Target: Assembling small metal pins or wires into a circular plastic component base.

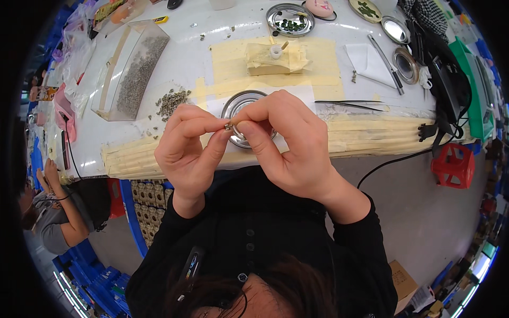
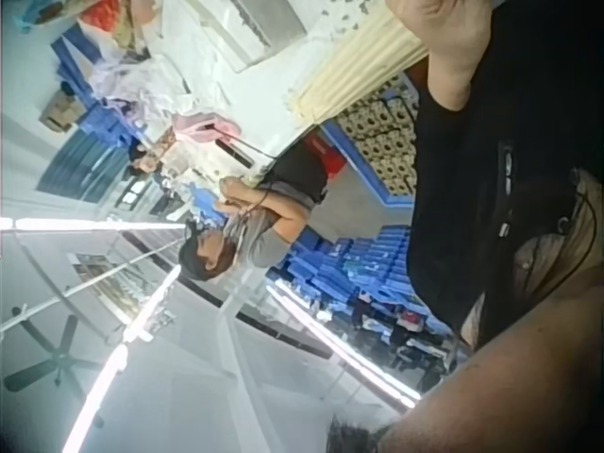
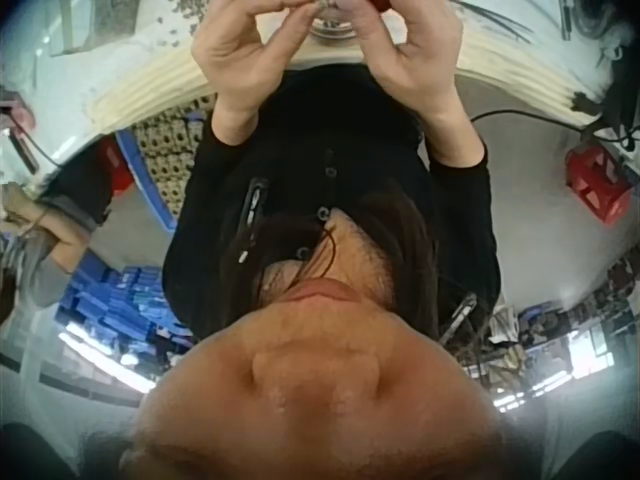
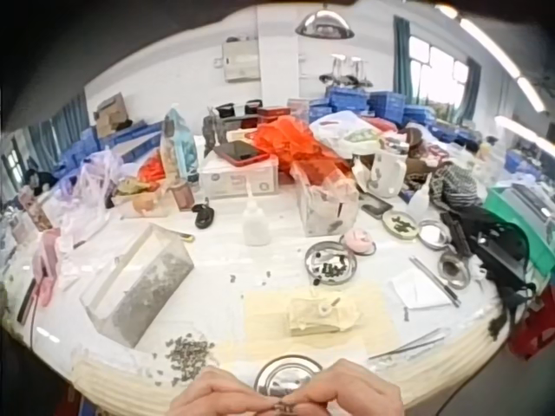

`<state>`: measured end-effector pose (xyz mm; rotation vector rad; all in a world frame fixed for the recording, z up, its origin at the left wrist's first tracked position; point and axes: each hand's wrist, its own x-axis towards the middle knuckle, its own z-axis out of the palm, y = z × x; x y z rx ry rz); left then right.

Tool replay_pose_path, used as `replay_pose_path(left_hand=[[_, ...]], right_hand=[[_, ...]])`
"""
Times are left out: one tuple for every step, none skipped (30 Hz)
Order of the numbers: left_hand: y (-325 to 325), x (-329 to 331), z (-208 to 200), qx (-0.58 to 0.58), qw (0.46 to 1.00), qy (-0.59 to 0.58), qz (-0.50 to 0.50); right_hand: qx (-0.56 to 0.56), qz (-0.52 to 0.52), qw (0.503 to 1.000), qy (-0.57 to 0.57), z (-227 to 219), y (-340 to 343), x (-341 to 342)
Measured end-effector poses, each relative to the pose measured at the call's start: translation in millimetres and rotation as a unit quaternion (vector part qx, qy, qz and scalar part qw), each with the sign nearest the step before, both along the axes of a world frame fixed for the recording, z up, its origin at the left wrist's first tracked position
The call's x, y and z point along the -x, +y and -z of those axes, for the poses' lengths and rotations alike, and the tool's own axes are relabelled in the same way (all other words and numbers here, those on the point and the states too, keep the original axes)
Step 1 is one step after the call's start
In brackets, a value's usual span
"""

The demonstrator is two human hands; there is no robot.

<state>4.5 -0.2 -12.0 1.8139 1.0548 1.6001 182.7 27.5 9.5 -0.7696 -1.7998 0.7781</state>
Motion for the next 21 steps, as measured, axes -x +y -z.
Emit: replay_pose_path(left_hand=[[0.1, 0.4, 0.3, -0.002, 1.000, -0.005, 0.001], [-0.2, 0.8, 0.7, 0.000, 1.000, -0.006, 0.000], [-0.7, 1.3, 0.9, 0.002, 1.000, -0.008, -0.001], [-0.9, 1.7, 0.9, 0.004, 1.000, -0.010, -0.002], [-1.3, 1.3, 0.9, 0.007, 1.000, -0.016, -0.002], [-1.8, 0.6, 0.8, 0.010, 1.000, -0.022, -0.003], [-2.2, 0.3, 0.7, 0.013, 0.999, -0.029, -0.003], [-2.4, 0.3, 1.1, 0.010, 1.000, -0.026, -0.004], [-2.6, 0.4, 1.4, 0.007, 1.000, -0.023, -0.004], [-2.8, 0.5, 1.7, 0.004, 1.000, -0.020, -0.005], [-2.9, 0.4, 1.9, 0.002, 1.000, -0.021, -0.005], [-2.9, 0.2, 2.1, 0.001, 1.000, -0.022, -0.006], [-3.1, 0.1, 2.3, -0.001, 1.000, -0.023, -0.006], [-3.5, 0.3, 2.3, -0.001, 1.000, -0.022, -0.008], [-3.9, 0.5, 2.3, -0.002, 1.000, -0.021, -0.009], [-4.2, 0.6, 2.3, -0.002, 1.000, -0.019, -0.011], [-4.2, 0.0, 2.0, -0.002, 0.999, -0.023, -0.024], [-3.9, -1.3, 1.7, -0.002, 0.999, -0.027, -0.036], [-3.5, -2.1, 1.2, -0.002, 0.998, -0.031, -0.048], [-2.9, -2.1, 0.8, -0.016, 0.998, -0.013, -0.051], [-2.3, -1.8, 0.1, -0.029, 0.998, 0.004, -0.053]], right_hand=[[-0.014, 0.007, 1.000, 0.006, 1.3, 0.3, 0.7], [-0.028, 0.012, 0.999, 0.012, 1.8, 0.5, 0.9], [-0.047, 0.017, 0.999, -0.001, 0.8, 0.3, 1.0], [-0.067, 0.021, 0.997, -0.013, -1.1, 0.0, 1.0], [-0.087, 0.025, 0.996, -0.026, -1.9, -0.8, 1.1], [-0.076, 0.024, 0.997, -0.024, -1.8, -2.2, 1.5], [-0.065, 0.024, 0.997, -0.023, -1.7, -3.9, 1.9], [-0.055, 0.023, 0.998, -0.022, -1.3, -4.6, 2.0], [-0.043, 0.017, 0.999, -0.011, -0.4, -4.6, 1.7], [-0.032, 0.011, 0.999, -0.001, 1.2, -4.3, 1.3], [-0.020, 0.005, 1.000, 0.010, 2.8, -4.6, 1.0], [-0.013, 0.002, 1.000, 0.021, 4.3, -5.1, 1.3], [-0.006, -0.002, 0.999, 0.032, 5.9, -5.7, 1.9], [0.000, -0.005, 0.999, 0.044, 6.9, -6.1, 2.4], [0.005, -0.007, 0.999, 0.043, 7.6, -6.6, 2.5], [0.009, -0.009, 0.999, 0.041, 8.1, -7.6, 2.4], [0.013, -0.011, 0.999, 0.039, 8.4, -8.8, 2.3], [0.047, -0.012, 0.997, 0.061, 8.6, -10.8, 2.7], [0.081, -0.014, 0.993, 0.082, 8.8, -13.4, 3.7], [0.114, -0.015, 0.988, 0.103, 8.8, -15.2, 4.2], [0.166, -0.024, 0.978, 0.122, 7.1, -15.9, 4.4]])
